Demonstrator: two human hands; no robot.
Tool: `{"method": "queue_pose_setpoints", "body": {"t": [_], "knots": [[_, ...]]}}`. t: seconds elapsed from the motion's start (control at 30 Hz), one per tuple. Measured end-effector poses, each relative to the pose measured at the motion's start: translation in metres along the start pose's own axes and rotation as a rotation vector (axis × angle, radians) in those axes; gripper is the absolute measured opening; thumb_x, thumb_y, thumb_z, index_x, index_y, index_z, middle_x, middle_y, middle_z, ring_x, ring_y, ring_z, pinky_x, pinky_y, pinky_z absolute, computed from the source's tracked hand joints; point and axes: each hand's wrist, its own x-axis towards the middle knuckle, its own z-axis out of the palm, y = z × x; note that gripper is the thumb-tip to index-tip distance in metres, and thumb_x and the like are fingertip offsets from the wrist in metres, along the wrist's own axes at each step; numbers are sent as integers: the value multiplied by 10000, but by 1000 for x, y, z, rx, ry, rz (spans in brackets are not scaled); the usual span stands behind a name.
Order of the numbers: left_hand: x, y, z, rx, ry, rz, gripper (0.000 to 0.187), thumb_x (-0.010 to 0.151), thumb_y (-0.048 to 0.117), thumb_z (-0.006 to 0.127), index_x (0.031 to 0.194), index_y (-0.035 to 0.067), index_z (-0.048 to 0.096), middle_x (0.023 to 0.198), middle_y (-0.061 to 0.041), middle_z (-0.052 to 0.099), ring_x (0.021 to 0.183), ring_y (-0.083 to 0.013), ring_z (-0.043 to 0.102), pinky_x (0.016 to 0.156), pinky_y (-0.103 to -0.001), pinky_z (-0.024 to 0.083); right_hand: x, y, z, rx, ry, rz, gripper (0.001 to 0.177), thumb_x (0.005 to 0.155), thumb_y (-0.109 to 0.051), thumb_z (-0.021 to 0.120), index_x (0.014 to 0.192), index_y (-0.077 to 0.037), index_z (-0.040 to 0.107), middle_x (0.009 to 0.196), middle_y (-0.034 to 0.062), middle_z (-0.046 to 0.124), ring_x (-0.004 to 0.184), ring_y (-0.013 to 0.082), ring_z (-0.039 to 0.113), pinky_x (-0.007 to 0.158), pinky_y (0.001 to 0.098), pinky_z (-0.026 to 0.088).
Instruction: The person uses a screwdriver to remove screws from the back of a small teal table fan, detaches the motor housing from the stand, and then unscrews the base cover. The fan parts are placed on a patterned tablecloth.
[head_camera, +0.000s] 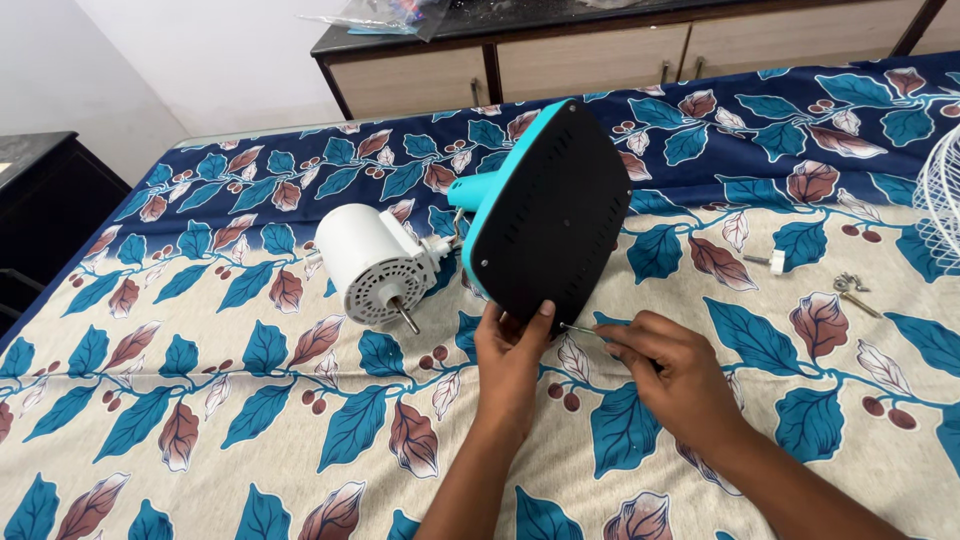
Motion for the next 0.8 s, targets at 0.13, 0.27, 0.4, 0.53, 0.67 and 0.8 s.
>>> {"method": "queue_pose_setpoints", "body": {"t": [0.13, 0.27, 0.4, 0.53, 0.67, 0.8], "knots": [[0, 2, 1, 33, -5, 14, 491, 898, 249, 746, 1288, -9, 597, 1178, -139, 686, 1103, -197, 664, 975, -356, 538, -1, 1, 0, -85, 39, -132, 297, 871, 32, 647, 1125, -63, 768, 839, 50, 674, 742, 125, 703, 634, 283, 560], [-1, 3, 2, 58, -19, 10, 507, 896, 249, 740, 1305, -11, 587, 1177, -150, 685, 1108, -202, 664, 971, -360, 538, 0, -1, -4, -409, 57, -360, 330, 809, 65, 634, 1088, -57, 761, 805, 74, 611, 749, 208, 639, 671, 337, 531], [-2, 5, 3, 121, -4, -15, 513, 900, 255, 724, 1322, 5, 576, 1163, -152, 699, 1120, -204, 683, 983, -352, 549, 1, -8, -5, -407, 30, -328, 364, 796, 20, 648, 1135, -50, 758, 793, 77, 604, 659, 196, 625, 599, 339, 529], [-2, 5, 5, 95, -26, 40, 476, 911, 235, 727, 1291, -21, 597, 1139, -157, 712, 1087, -208, 689, 959, -341, 553, 0, -11, 1, -248, 30, -59, 196, 895, -105, 692, 1063, -35, 765, 771, 56, 651, 536, 159, 633, 515, 324, 507], [-1, 2, 4, 95, -31, 73, 446, 922, 233, 728, 1265, -29, 616, 1113, -150, 713, 1050, -192, 691, 935, -328, 563, 2, -5, 0, -167, 13, 21, 182, 915, -147, 679, 1027, -47, 782, 747, 55, 663, 544, 174, 630, 526, 319, 473], [-1, 1, 2, 107, -30, 86, 441, 925, 248, 733, 1245, -37, 627, 1085, -130, 718, 1020, -175, 686, 908, -320, 556, 3, -1, -2, -173, -15, 32, 199, 907, -134, 688, 1063, -74, 794, 740, 72, 635, 559, 190, 597, 549, 327, 455]]}}
